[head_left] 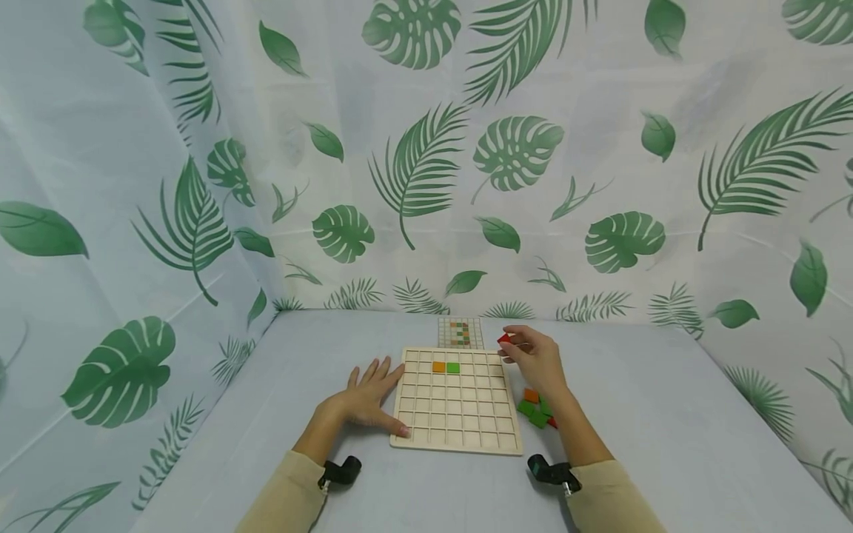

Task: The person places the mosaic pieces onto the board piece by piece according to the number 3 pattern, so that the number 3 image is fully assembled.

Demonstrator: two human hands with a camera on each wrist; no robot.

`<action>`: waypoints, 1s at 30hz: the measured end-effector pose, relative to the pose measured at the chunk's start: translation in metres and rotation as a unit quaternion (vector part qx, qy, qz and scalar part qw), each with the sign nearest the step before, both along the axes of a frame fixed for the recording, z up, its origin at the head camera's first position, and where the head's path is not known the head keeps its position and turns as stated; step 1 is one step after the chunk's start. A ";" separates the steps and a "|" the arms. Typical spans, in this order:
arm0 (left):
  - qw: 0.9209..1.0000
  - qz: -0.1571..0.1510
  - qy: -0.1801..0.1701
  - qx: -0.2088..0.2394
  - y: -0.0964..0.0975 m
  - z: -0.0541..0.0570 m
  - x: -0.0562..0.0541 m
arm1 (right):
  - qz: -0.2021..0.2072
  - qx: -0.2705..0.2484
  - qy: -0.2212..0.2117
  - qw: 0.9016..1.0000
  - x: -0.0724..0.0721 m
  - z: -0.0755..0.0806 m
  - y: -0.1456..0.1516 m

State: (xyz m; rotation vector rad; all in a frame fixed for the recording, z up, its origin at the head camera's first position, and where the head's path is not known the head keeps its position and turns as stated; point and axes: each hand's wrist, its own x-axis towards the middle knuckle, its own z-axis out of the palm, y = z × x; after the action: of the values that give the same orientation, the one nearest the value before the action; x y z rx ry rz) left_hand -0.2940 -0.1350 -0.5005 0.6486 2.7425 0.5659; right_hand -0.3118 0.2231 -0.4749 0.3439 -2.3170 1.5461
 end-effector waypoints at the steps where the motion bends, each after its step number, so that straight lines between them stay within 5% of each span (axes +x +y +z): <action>1: 1.000 0.001 0.000 -0.001 0.000 0.000 0.000 | 0.003 -0.007 0.001 1.000 -0.001 0.000 -0.001; 19: 1.000 0.002 0.001 0.001 -0.001 0.000 -0.001 | -0.002 -0.087 -0.060 0.994 -0.001 0.003 -0.024; 30: 1.000 0.006 -0.006 -0.001 -0.001 -0.001 -0.001 | -0.001 -0.077 -0.077 0.994 0.000 0.004 -0.035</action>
State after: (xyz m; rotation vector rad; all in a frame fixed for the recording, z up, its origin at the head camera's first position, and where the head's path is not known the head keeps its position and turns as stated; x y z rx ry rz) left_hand -0.2949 -0.1360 -0.5012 0.6279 2.7371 0.5677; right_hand -0.3120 0.1877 -0.4709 0.1887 -2.2899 1.7937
